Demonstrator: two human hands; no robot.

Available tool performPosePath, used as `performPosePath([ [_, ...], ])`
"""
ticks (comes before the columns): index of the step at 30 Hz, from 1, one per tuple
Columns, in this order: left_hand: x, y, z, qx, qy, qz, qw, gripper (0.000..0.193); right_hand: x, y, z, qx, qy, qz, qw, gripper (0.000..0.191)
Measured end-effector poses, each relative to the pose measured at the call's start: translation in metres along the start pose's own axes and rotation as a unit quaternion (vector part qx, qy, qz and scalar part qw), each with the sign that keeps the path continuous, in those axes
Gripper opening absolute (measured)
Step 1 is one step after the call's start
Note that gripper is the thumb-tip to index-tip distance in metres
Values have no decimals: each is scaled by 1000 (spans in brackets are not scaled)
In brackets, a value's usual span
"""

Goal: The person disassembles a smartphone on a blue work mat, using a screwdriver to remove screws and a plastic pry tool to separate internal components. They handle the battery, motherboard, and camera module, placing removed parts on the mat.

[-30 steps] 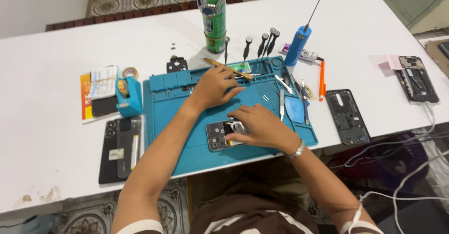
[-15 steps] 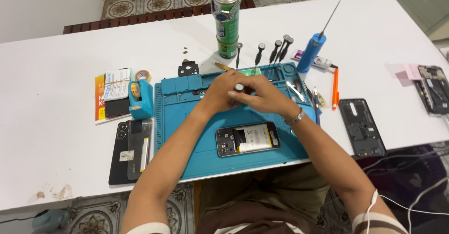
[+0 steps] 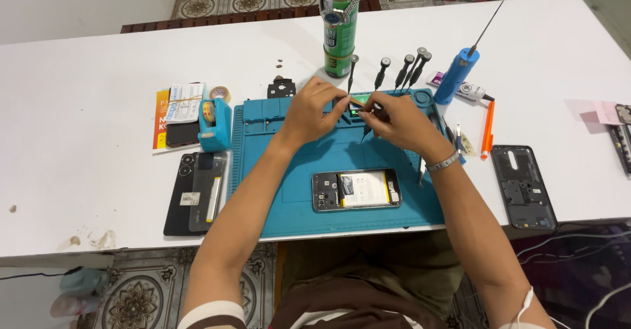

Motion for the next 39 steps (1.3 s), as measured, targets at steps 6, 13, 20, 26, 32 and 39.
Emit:
performPosePath([
  [6,17,6,7,44,-29,-31,998,14,17,1,8,-12,-51,-133,990,21],
  [13,33,20,10,75,-73,-14,994,23,49,42,18,18,-155,-45,987,30],
  [20,31,24,11,101,-100,-6,990,25,62,60,18,58,-132,-14,989,30],
  [26,32,24,10,114,-118,5,986,28,64,59,18,63,-134,-20,989,30],
  [32,23,20,6,86,-79,21,993,28,89,58,18,43,-174,63,982,32],
  [39,24,16,6,87,-116,39,989,29,102,75,-4,207,-122,130,962,22],
])
Point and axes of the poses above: each hand's wrist, its own z-axis away from the middle knuckle, its own y-axis out of the palm, x = y × z, the point moved 7 cm from there along -z, towards the middle knuckle, and after that the axes turned 5 degrees about z, right-handed, at the moved point
